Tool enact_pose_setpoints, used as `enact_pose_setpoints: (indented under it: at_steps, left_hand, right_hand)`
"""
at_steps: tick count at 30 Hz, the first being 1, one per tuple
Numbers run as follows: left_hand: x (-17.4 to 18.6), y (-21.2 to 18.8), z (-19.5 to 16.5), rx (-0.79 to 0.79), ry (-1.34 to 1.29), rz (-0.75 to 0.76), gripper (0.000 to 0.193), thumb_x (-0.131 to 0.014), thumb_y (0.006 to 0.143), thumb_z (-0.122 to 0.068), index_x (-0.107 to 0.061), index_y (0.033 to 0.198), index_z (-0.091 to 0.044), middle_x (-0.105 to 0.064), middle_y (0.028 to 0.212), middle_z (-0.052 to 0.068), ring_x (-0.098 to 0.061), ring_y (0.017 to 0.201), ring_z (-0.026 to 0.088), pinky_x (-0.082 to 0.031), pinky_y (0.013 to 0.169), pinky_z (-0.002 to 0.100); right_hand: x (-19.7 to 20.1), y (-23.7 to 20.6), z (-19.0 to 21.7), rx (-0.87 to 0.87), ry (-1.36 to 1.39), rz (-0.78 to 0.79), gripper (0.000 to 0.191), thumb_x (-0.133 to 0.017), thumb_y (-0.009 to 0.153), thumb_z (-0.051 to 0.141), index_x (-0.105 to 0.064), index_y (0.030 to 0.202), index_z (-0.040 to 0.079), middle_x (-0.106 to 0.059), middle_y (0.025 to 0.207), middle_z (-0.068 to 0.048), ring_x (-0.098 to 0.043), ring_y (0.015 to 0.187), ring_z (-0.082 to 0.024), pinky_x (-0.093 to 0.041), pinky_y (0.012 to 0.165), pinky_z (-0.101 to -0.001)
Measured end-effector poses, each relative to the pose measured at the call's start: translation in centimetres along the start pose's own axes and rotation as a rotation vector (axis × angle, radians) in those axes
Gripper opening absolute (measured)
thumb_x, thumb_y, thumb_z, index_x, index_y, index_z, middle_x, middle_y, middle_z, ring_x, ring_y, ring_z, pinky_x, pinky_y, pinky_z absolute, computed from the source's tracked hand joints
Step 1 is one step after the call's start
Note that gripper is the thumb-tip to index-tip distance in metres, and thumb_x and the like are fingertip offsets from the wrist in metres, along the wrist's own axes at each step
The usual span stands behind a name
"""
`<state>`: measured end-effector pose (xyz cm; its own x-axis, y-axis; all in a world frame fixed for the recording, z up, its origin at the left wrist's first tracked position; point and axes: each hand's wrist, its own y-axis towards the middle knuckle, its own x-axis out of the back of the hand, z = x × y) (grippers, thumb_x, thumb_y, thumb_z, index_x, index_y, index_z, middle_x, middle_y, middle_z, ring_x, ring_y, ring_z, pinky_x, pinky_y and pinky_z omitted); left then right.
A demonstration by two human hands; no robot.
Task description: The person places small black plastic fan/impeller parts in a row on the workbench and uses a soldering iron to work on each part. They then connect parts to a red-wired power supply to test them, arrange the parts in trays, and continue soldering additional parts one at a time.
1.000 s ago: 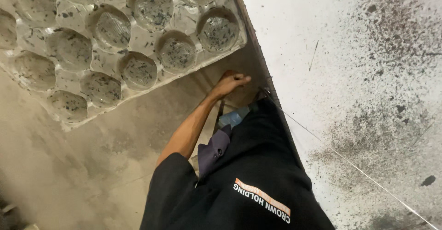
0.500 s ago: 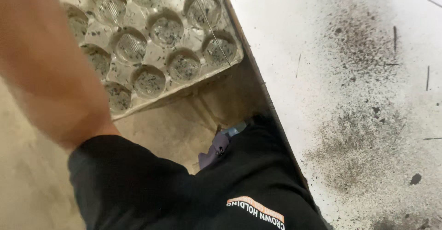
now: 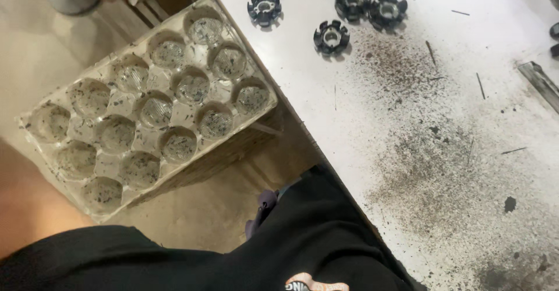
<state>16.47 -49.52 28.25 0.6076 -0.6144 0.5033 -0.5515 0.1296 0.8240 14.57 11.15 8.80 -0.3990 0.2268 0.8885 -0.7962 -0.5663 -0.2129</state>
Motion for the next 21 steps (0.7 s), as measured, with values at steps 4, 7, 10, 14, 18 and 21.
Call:
enact_pose_setpoints:
  at_steps: [4,7,10,14,18,21]
  left_hand:
    - [-5.3,-5.4,3.7,0.268,-0.285,0.488,0.051,-0.073,0.096,-0.032,-0.051,0.058,-0.006,-0.039,0.053,-0.003,-0.033,0.049,0.008,-0.026,0.045,0.029]
    - [-15.1,-14.9,1.9,0.690,-0.674,0.895,0.047,-0.072,0.097,-0.030,-0.053,0.063,-0.003,-0.039,0.056,0.000,-0.036,0.053,0.009,-0.029,0.046,0.033]
    - [-21.8,-23.5,2.6,0.786,-0.198,0.803,0.035,-0.074,0.091,-0.033,-0.069,0.082,0.000,-0.058,0.071,0.018,-0.056,0.066,0.033,-0.045,0.059,0.047]
    - [-24.5,-25.4,0.4,0.619,-0.018,1.091,0.023,-0.073,0.079,-0.026,-0.080,0.096,-0.013,-0.074,0.101,0.014,-0.070,0.090,0.039,-0.055,0.074,0.052]
    - [-26.4,-18.9,-7.3,0.367,-0.939,0.721,0.035,-0.062,0.097,-0.027,-0.063,0.121,-0.002,-0.066,0.116,0.018,-0.070,0.093,0.033,-0.058,0.075,0.042]
    - [-27.0,-17.0,-9.9,0.860,-1.103,1.111,0.026,-0.056,0.107,-0.025,-0.074,0.106,-0.006,-0.070,0.080,0.019,-0.064,0.075,0.038,-0.049,0.068,0.046]
  right_hand:
    - [0.2,0.9,0.6,-0.021,0.003,-0.005,0.022,-0.066,0.088,0.031,-0.076,0.100,0.015,-0.066,0.071,-0.002,-0.059,0.059,-0.015,-0.048,0.052,-0.0342]
    - [0.6,2.0,1.4,-0.061,-0.006,0.012,0.023,-0.066,0.087,0.032,-0.076,0.099,0.016,-0.067,0.068,-0.002,-0.059,0.055,-0.015,-0.047,0.049,-0.0342]
    - [2.7,2.1,1.8,-0.093,-0.050,0.023,0.023,-0.066,0.086,0.033,-0.077,0.098,0.016,-0.067,0.065,-0.001,-0.058,0.052,-0.014,-0.047,0.046,-0.0342]
    - [6.7,1.7,3.6,-0.089,-0.214,0.046,0.024,-0.066,0.085,0.035,-0.077,0.097,0.017,-0.067,0.061,-0.001,-0.058,0.047,-0.014,-0.047,0.042,-0.0342]
    - [7.0,6.0,8.1,0.414,-0.342,-0.176,0.025,-0.066,0.084,0.036,-0.078,0.096,0.018,-0.067,0.057,0.000,-0.058,0.043,-0.013,-0.047,0.038,-0.0342]
    - [4.8,11.9,9.8,0.659,-0.306,-0.296,0.025,-0.065,0.093,0.033,-0.073,0.080,0.013,-0.064,0.058,-0.001,-0.058,0.046,-0.013,-0.045,0.041,-0.0316]
